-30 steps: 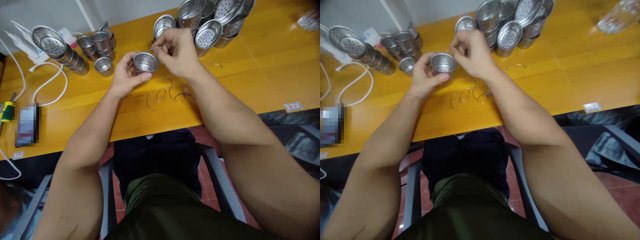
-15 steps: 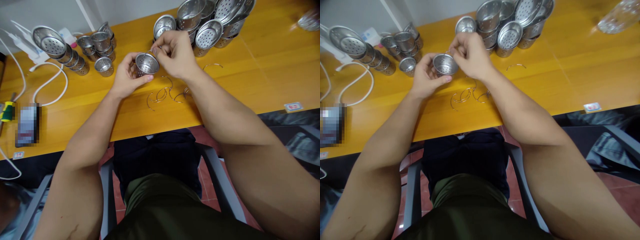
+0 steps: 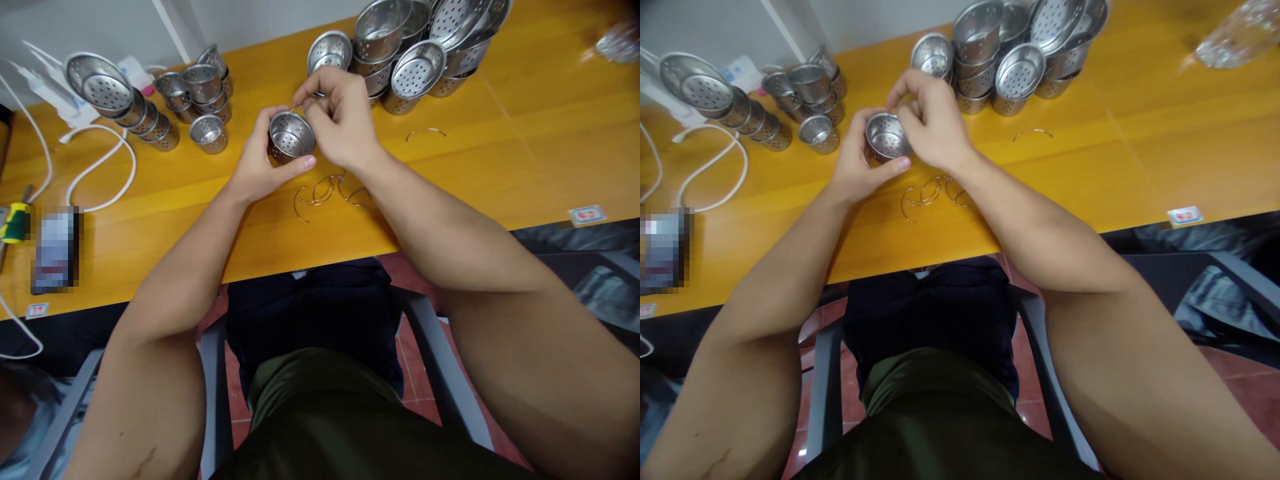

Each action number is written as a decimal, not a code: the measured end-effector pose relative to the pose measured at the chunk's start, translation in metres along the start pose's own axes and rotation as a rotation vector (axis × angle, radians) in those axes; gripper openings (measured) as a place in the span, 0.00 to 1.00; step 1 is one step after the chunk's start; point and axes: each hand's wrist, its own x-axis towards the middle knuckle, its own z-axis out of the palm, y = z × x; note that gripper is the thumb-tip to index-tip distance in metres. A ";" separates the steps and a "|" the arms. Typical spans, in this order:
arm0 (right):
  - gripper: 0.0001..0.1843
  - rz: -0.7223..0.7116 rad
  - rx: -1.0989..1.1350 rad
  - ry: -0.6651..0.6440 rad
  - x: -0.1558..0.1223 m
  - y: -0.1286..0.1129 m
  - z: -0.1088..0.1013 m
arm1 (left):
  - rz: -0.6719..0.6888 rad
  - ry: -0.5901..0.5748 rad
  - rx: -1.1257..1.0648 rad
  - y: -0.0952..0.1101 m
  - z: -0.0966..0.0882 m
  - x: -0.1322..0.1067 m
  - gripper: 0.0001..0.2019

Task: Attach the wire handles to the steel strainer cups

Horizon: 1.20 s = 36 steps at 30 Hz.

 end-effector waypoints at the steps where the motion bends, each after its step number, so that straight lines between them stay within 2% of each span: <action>1: 0.08 0.012 -0.006 0.003 -0.001 -0.003 0.001 | 0.008 0.002 0.010 0.000 0.001 0.000 0.49; 8: 0.12 0.028 0.040 -0.007 0.003 -0.012 0.006 | 0.052 0.084 0.111 0.004 0.004 -0.001 0.53; 15: 0.15 0.082 0.124 -0.129 0.002 0.000 0.008 | -0.026 0.069 0.067 0.015 0.004 0.001 0.44; 20: 0.05 0.112 0.200 -0.202 0.000 -0.001 0.005 | -0.030 0.032 0.134 0.018 0.003 -0.001 0.41; 22: 0.07 0.135 0.193 -0.220 0.000 -0.004 0.004 | -0.030 0.020 0.156 0.020 0.004 -0.001 0.43; 25: 0.04 0.118 0.206 -0.253 -0.001 -0.006 0.003 | 0.004 0.031 0.144 0.021 0.004 -0.002 0.47; 27: 0.12 0.122 0.226 -0.261 -0.002 -0.006 0.002 | 0.032 0.043 0.126 0.019 0.003 -0.001 0.48; 30: 0.24 0.169 0.251 -0.313 -0.001 -0.008 -0.005 | 0.051 0.048 0.102 0.011 -0.001 0.000 0.44; 33: 0.24 0.162 0.284 -0.428 0.002 -0.011 -0.021 | 0.057 0.027 0.057 0.001 -0.008 0.003 0.41; 36: 0.22 0.077 0.323 -0.526 0.005 -0.012 -0.036 | -0.024 -0.005 0.037 -0.001 -0.013 0.004 0.41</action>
